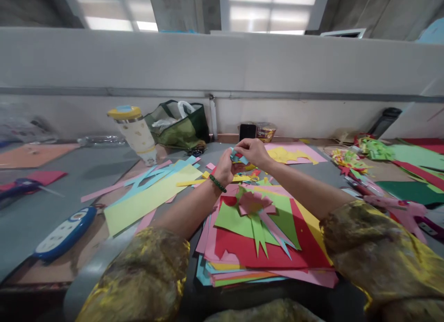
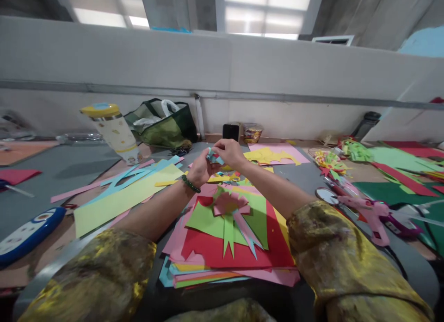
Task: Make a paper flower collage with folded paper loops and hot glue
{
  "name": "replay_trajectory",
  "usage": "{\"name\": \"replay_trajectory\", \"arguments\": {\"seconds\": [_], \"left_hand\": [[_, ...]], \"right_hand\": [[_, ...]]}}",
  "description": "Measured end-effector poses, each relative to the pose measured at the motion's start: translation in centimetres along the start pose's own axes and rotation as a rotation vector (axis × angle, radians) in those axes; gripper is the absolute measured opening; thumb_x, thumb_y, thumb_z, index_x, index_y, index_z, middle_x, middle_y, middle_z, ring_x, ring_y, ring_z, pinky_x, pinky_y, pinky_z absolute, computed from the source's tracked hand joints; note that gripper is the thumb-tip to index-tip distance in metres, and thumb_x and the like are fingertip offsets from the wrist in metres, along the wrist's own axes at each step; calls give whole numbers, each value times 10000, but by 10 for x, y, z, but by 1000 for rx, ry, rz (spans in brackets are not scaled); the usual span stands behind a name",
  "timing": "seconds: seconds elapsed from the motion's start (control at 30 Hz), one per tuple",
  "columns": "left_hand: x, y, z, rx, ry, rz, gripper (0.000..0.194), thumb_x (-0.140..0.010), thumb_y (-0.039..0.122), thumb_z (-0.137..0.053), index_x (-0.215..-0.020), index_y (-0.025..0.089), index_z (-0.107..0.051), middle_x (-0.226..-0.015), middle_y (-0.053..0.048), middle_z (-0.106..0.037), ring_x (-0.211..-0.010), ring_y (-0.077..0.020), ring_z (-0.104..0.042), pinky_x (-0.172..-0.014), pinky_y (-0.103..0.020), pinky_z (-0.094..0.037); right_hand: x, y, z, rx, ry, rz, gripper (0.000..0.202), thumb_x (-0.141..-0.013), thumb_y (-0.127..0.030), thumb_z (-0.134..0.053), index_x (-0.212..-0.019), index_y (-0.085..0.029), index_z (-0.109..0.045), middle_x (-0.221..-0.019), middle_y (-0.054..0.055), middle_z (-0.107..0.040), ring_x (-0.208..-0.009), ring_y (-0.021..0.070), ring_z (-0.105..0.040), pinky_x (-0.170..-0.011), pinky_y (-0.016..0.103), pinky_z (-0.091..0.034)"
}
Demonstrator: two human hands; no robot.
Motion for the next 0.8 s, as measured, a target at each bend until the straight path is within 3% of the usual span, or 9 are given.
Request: {"name": "replay_trajectory", "arguments": {"seconds": [0.07, 0.17, 0.3, 0.43, 0.6, 0.8], "left_hand": [[1, 2, 2, -2, 21, -7, 226, -1031, 293, -390, -864, 210, -519, -531, 78, -540, -420, -113, -614, -439, -172, -473], [4, 3, 0, -5, 20, -10, 255, -1024, 190, -328, -838, 212, -502, -495, 84, -498, -429, -117, -633, -412, -154, -437], [10, 4, -6, 6, -22, 4, 299, -1013, 125, -321, -780, 195, -495, -549, 63, -563, -469, -115, -663, -413, -155, -431], [10, 4, -10, 29, -113, 14, 227, -977, 240, -563, -761, 184, -522, -609, 44, -616, -491, -121, -651, -453, -184, -484], [2, 5, -3, 30, -142, -10, 221, -832, 93, -730, -778, 178, -534, -655, 56, -633, -504, -78, -634, -460, -132, -461], [-9, 20, 13, 30, -127, 13, 218, -763, 81, -780, -869, 180, -617, -671, 42, -652, -541, -95, -678, -493, -136, -526]], "right_hand": [[-4, 1, -2, -22, 32, 4, 54, -788, -146, -651, -814, -148, -698, -673, -5, -649, -680, 153, -616, -674, 274, -462], [-11, 5, -2, -111, 176, 28, 184, -792, -133, -618, -973, -140, -648, -635, -45, -572, -645, 145, -583, -692, 280, -466], [-16, 12, -2, -219, 337, 41, 227, -828, -176, -571, -1054, -162, -576, -629, -62, -529, -639, 153, -565, -710, 302, -469], [-17, 20, -8, -254, 332, 68, 240, -821, -210, -589, -1058, -193, -553, -644, -66, -532, -645, 145, -558, -718, 301, -473], [-25, 38, -7, -243, 330, -21, 237, -822, -250, -600, -1048, -188, -566, -681, -49, -540, -664, 140, -573, -677, 278, -488], [-35, 62, 29, -77, 308, -116, 249, -865, -245, -526, -1082, -156, -608, -794, 4, -612, -729, 139, -609, -685, 261, -512]]}}
Point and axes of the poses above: each hand's wrist, its own x-axis away from the middle knuckle, its own z-axis out of the back of the hand, y = z × x, the point moved 3 cm from there along -x, towards the middle knuckle
